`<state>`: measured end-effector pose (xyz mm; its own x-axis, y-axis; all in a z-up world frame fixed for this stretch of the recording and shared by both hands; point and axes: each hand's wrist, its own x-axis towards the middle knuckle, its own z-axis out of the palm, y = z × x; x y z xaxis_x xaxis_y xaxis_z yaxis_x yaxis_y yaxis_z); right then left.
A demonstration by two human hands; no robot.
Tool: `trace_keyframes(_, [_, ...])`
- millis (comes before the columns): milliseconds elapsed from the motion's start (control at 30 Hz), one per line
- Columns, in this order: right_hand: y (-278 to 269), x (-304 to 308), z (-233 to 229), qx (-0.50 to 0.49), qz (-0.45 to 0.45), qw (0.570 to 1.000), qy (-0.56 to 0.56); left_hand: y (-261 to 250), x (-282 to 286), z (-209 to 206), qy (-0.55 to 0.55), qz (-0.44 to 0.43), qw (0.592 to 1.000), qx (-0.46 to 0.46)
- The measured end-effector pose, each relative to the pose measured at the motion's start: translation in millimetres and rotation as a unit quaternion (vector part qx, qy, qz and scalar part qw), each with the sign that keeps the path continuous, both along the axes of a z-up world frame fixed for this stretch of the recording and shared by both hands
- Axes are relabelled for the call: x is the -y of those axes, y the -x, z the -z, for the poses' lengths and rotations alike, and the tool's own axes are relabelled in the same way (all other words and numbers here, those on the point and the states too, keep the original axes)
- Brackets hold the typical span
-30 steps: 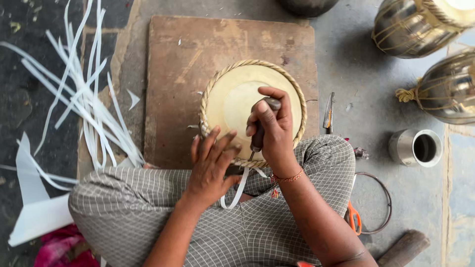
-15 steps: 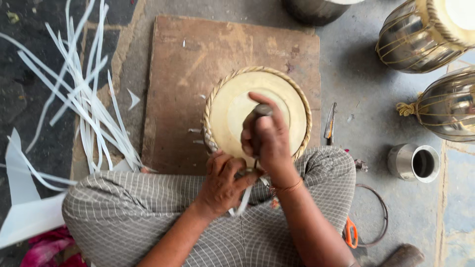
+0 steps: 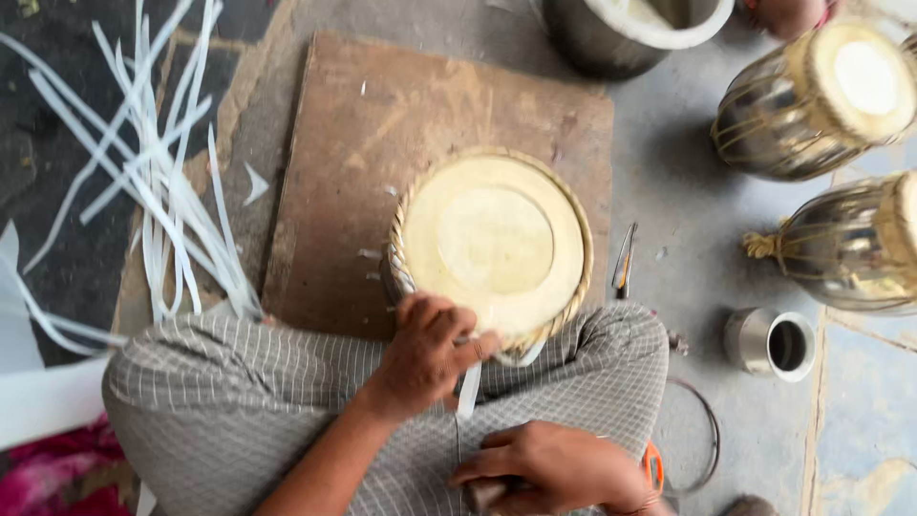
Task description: The person sits on the floor and uses a hammer to drive a white plastic strip into the rim of a drum. They repeatedly position the strip and strike it with the hammer to secure it around the drum's edge.
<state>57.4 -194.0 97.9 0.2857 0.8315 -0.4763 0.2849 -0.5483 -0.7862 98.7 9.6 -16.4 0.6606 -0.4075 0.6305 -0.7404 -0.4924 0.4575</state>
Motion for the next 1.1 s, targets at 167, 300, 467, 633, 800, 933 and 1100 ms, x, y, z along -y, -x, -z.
trace_keyframes(167, [5, 14, 7, 0.193, 0.323, 0.918, -0.121, 5, 2, -5, 0.022, -0.028, 0.999, -0.019])
trace_keyframes(300, [-34, -6, 4, 0.447, 0.361, 0.817, -0.038, 8, 3, -17, 0.028, -0.057, 0.998, -0.004])
trace_keyframes(467, [-28, -17, 27, 0.480, 0.331, 0.805, -0.104, 13, -3, -12, 0.034, -0.044, 0.998, -0.032])
trace_keyframes(633, [-27, -15, 56, 0.439, 0.405, 0.786, -0.159, 5, -3, -22, 0.040, 0.001, 0.998, -0.047])
trace_keyframes(800, [-62, 18, 42, 0.071, 0.565, 0.654, -0.499, 7, -2, -20, 0.024, 0.022, 0.997, -0.072])
trace_keyframes(933, [-61, 7, 9, -0.004, 0.564, 0.788, -0.247, 2, -3, -17, 0.023, 0.006, 0.998, -0.058])
trace_keyframes(1100, [-42, -1, 33, 0.516, 0.224, 0.813, -0.151, 3, -2, -13, 0.033, 0.008, 0.997, -0.067])
